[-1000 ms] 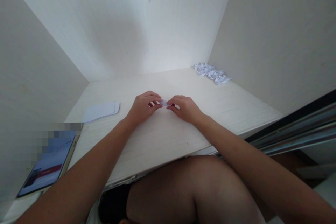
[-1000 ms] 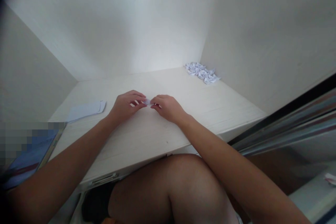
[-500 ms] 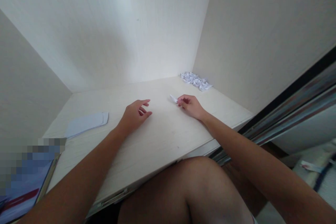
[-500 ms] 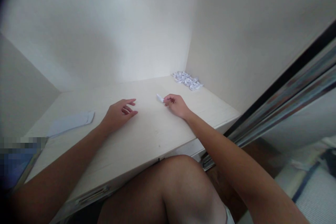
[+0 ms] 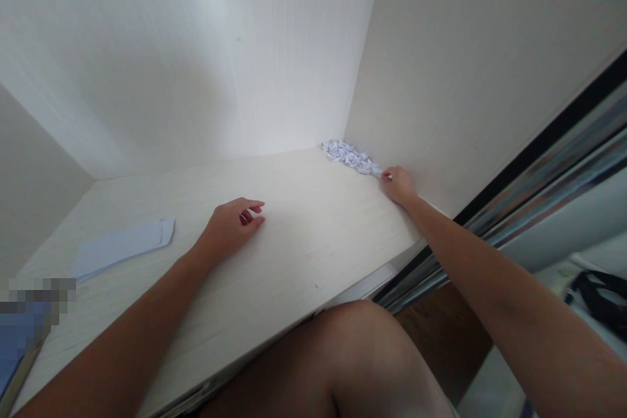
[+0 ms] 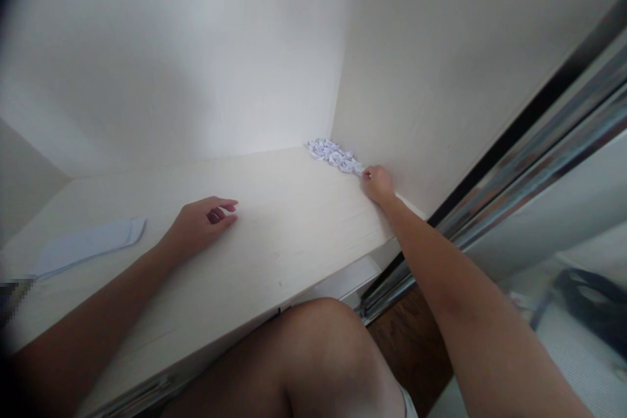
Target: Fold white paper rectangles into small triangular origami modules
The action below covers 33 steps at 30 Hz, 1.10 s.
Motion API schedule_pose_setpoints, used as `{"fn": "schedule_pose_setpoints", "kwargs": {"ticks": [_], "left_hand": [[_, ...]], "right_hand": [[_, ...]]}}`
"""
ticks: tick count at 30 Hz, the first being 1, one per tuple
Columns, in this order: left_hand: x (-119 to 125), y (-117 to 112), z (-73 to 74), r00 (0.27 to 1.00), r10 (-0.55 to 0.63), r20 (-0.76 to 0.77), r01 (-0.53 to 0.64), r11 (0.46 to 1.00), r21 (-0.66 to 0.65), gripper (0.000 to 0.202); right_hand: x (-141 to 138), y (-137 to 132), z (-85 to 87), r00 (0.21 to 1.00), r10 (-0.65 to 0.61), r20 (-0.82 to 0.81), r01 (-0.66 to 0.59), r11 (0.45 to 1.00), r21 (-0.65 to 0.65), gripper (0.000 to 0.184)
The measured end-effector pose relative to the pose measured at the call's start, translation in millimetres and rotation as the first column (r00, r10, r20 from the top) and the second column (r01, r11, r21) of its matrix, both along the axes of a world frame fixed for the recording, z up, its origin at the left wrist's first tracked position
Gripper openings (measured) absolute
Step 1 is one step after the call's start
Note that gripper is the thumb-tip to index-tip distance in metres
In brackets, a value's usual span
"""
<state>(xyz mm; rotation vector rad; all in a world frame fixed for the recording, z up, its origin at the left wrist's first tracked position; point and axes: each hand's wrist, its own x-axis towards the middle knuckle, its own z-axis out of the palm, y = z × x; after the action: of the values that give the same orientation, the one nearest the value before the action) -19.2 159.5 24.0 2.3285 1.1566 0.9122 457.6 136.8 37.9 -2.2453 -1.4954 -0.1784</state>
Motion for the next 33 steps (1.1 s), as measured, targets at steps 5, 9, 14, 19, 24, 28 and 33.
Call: {"fn": "schedule_pose_setpoints", "kwargs": {"ticks": [5, 9, 14, 19, 24, 28, 33], "left_hand": [[0.7, 0.3, 0.5, 1.000, 0.008, -0.028, -0.008, 1.000, -0.015, 0.041], [0.5, -0.5, 0.9, 0.999, 0.005, -0.044, -0.006, 1.000, -0.023, 0.040], [-0.2, -0.6, 1.9, 0.998, 0.010, -0.069, -0.012, 0.999, -0.031, 0.038], [0.1, -0.1, 2.0, 0.997, 0.010, -0.070, -0.012, 0.999, -0.030, 0.039], [0.2, -0.2, 1.6, 0.998, 0.001, -0.057, -0.002, 1.000, -0.017, 0.038], [0.8, -0.1, 1.3, 0.999, -0.008, -0.035, 0.008, 1.000, 0.003, 0.036], [2.7, 0.6, 0.4, 1.000, -0.015, -0.020, 0.015, 1.000, 0.017, 0.029]], "right_hand": [[11.9, -3.2, 0.4, 0.990, -0.101, 0.102, 0.104, 0.994, -0.019, 0.037], [10.5, 4.9, -0.5, 0.980, -0.136, 0.148, 0.149, 0.986, -0.080, 0.036], [10.3, 14.9, -0.3, 0.973, -0.157, 0.169, 0.178, 0.977, -0.117, 0.035], [14.1, 14.4, -0.8, 0.970, -0.137, 0.199, 0.160, 0.982, -0.101, 0.035], [18.2, 18.0, -2.8, 0.972, -0.111, 0.208, 0.130, 0.988, -0.081, 0.036], [19.3, 21.6, -2.7, 0.973, -0.105, 0.206, 0.121, 0.991, -0.065, 0.035], [14.0, 21.3, 1.6, 0.971, -0.108, 0.211, 0.105, 0.994, 0.027, 0.028]]}}
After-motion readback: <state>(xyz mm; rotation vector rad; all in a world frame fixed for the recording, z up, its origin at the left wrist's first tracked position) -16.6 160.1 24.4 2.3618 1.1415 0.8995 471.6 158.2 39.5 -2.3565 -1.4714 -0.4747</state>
